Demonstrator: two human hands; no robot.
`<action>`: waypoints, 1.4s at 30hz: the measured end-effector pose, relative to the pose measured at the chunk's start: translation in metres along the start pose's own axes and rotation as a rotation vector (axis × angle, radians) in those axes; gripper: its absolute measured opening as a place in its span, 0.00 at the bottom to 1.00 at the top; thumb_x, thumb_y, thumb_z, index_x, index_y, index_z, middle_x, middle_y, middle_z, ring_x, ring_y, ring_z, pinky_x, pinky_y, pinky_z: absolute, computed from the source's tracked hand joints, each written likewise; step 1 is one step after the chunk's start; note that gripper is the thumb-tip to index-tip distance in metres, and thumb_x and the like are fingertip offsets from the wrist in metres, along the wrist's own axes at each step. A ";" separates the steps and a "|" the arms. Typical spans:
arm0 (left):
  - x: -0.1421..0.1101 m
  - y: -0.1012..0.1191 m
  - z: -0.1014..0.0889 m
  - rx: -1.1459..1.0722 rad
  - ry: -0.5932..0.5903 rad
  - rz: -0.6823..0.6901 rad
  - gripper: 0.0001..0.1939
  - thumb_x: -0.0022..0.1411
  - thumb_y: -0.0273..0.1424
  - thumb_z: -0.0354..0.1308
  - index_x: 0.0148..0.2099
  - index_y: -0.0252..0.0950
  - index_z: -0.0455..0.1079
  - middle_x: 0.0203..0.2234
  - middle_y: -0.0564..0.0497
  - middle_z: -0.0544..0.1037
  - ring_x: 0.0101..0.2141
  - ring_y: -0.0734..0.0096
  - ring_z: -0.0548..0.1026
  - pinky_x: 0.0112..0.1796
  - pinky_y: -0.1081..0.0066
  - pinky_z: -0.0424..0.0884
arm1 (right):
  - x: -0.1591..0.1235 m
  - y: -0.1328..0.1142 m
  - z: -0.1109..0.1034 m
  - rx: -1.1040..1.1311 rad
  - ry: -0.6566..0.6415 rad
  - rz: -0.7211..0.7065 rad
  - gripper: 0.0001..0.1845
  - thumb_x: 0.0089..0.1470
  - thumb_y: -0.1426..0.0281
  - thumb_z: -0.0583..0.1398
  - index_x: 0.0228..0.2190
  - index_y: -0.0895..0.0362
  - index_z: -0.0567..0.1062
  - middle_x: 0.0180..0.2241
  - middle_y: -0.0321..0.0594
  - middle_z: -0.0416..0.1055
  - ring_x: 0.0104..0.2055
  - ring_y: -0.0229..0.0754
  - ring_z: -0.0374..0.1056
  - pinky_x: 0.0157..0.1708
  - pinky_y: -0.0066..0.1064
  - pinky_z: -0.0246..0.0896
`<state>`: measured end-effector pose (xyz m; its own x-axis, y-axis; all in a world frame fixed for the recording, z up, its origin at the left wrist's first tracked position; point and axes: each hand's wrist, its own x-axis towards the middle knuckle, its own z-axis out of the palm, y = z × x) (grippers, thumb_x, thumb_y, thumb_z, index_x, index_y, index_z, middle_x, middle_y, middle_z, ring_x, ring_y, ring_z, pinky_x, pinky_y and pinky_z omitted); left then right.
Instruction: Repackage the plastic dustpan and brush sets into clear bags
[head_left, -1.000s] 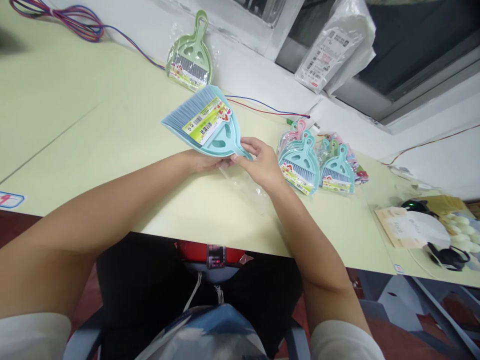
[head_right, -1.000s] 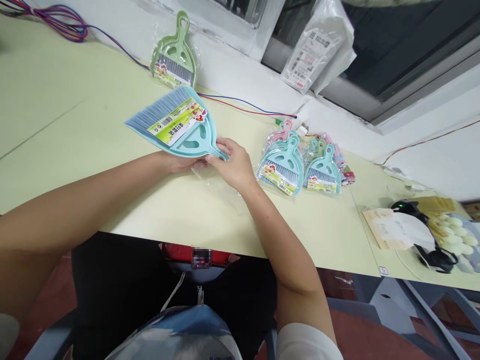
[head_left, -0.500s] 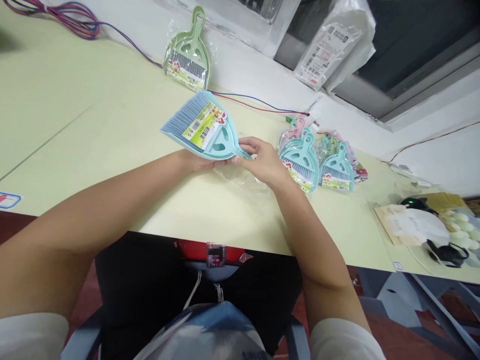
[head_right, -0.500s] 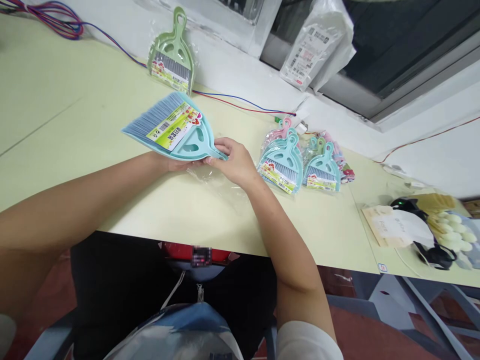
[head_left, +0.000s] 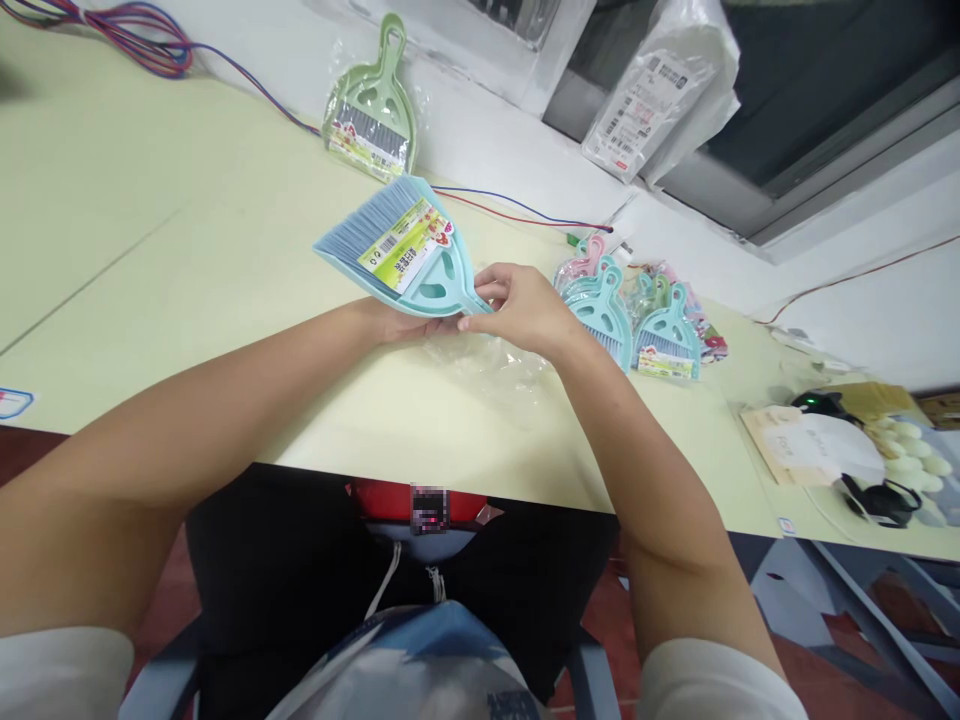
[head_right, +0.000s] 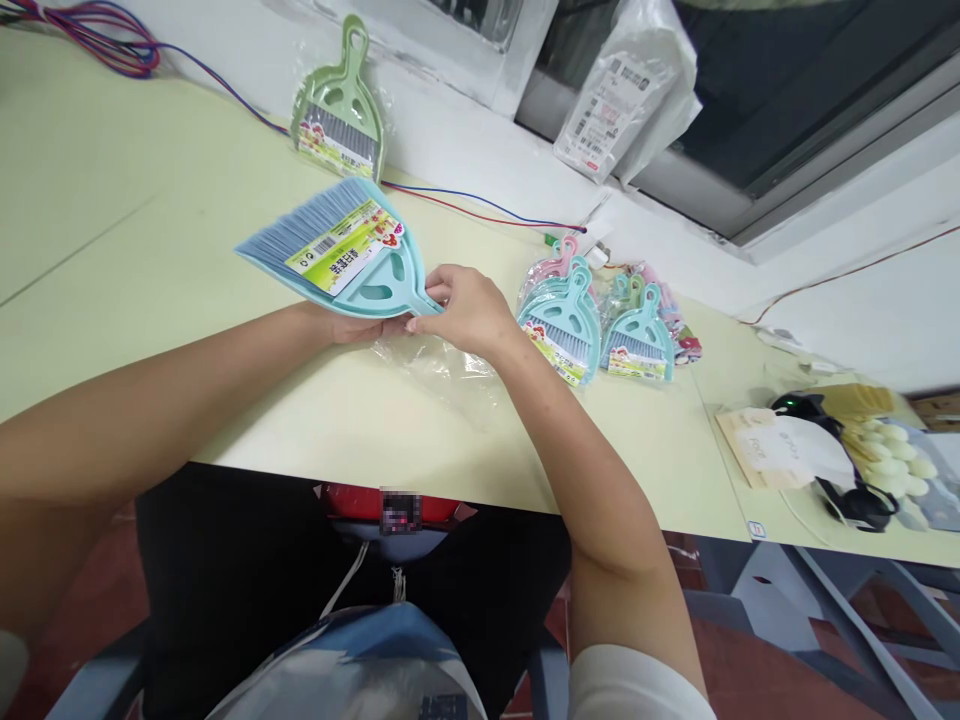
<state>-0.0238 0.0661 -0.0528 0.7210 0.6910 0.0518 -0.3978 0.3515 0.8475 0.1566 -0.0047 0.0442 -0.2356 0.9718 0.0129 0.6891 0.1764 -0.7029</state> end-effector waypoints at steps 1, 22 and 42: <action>-0.001 0.001 0.001 -0.018 -0.005 0.003 0.12 0.59 0.37 0.76 0.39 0.37 0.79 0.38 0.49 0.84 0.33 0.70 0.82 0.32 0.72 0.78 | 0.000 0.000 0.000 0.006 -0.007 -0.001 0.21 0.41 0.69 0.75 0.39 0.53 0.77 0.40 0.41 0.85 0.41 0.52 0.78 0.48 0.51 0.73; -0.003 0.001 0.002 0.157 -0.111 -0.154 0.22 0.56 0.35 0.77 0.51 0.38 0.78 0.36 0.48 0.83 0.34 0.61 0.86 0.29 0.74 0.80 | -0.001 -0.005 0.014 0.041 0.085 -0.044 0.20 0.43 0.64 0.73 0.40 0.51 0.76 0.40 0.38 0.84 0.39 0.48 0.76 0.45 0.46 0.74; -0.011 0.017 0.005 0.317 -0.015 -0.085 0.22 0.60 0.39 0.75 0.52 0.35 0.80 0.43 0.45 0.86 0.39 0.66 0.83 0.38 0.69 0.80 | -0.014 0.014 0.007 -0.048 0.202 0.050 0.24 0.42 0.60 0.73 0.42 0.52 0.78 0.42 0.38 0.83 0.40 0.46 0.75 0.46 0.44 0.71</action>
<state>-0.0352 0.0609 -0.0363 0.7536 0.6570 -0.0205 -0.1408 0.1918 0.9713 0.1648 -0.0173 0.0287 -0.0619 0.9903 0.1243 0.7293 0.1299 -0.6717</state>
